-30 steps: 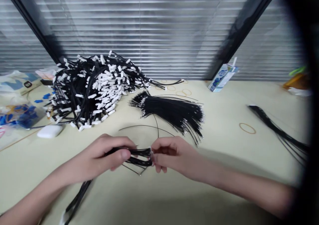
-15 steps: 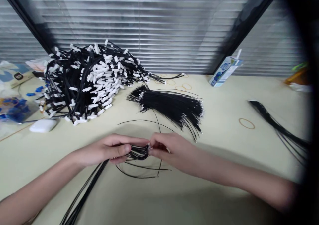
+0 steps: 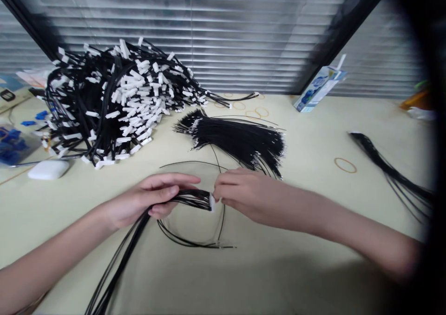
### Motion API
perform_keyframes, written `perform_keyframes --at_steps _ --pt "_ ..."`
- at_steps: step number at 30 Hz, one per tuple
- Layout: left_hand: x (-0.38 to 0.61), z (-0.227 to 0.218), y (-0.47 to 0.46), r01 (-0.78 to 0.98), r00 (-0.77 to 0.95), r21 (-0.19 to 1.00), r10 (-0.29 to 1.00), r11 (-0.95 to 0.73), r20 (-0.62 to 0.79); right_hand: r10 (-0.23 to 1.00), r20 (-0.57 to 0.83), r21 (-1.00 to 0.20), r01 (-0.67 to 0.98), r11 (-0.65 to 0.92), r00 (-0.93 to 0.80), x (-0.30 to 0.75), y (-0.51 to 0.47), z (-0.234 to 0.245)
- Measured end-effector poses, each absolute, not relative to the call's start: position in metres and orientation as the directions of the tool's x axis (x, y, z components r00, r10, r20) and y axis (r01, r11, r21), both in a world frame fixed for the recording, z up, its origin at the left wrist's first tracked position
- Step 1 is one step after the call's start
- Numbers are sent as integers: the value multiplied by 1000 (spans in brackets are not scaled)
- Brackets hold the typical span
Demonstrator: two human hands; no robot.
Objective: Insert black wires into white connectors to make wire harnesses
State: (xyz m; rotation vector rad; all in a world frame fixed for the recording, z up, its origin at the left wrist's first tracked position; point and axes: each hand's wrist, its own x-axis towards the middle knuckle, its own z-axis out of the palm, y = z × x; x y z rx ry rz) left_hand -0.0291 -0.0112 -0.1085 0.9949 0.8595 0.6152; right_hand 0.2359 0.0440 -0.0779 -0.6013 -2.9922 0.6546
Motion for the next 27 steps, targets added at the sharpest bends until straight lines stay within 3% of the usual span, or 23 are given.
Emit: perform_keyframes --at_steps 3,9,12,14,17,19,21,23,27 --pt "-29 -110 -10 -42 505 881 771 471 -388 199 -117 -329 227 916 -973 241 52 -78" --pt "-27 -108 -10 -41 486 879 778 475 -398 144 -82 -274 161 948 -986 236 58 -91" --pt "-27 -106 -11 -59 479 890 795 452 -372 223 -39 -274 225 935 -974 242 63 -85" --pt "-26 -106 -11 -86 479 895 806 437 -347 349 94 -294 309 904 -932 250 66 -72" --pt "-24 -105 -11 -123 468 899 824 420 -321 498 436 -445 302 843 -749 260 67 -48" --pt "-23 -102 -12 -117 462 902 827 416 -321 586 556 -650 131 748 -589 264 66 -37" --pt "-21 -99 -12 -86 451 902 824 423 -343 680 511 -826 -81 558 -526 264 67 -34" --pt "-20 -96 -13 -51 450 896 811 440 -373 705 432 -896 -178 408 -562 261 69 -40" --pt "-17 -93 -15 -42 476 901 802 432 -362 694 271 -927 13 374 -667 246 71 -61"
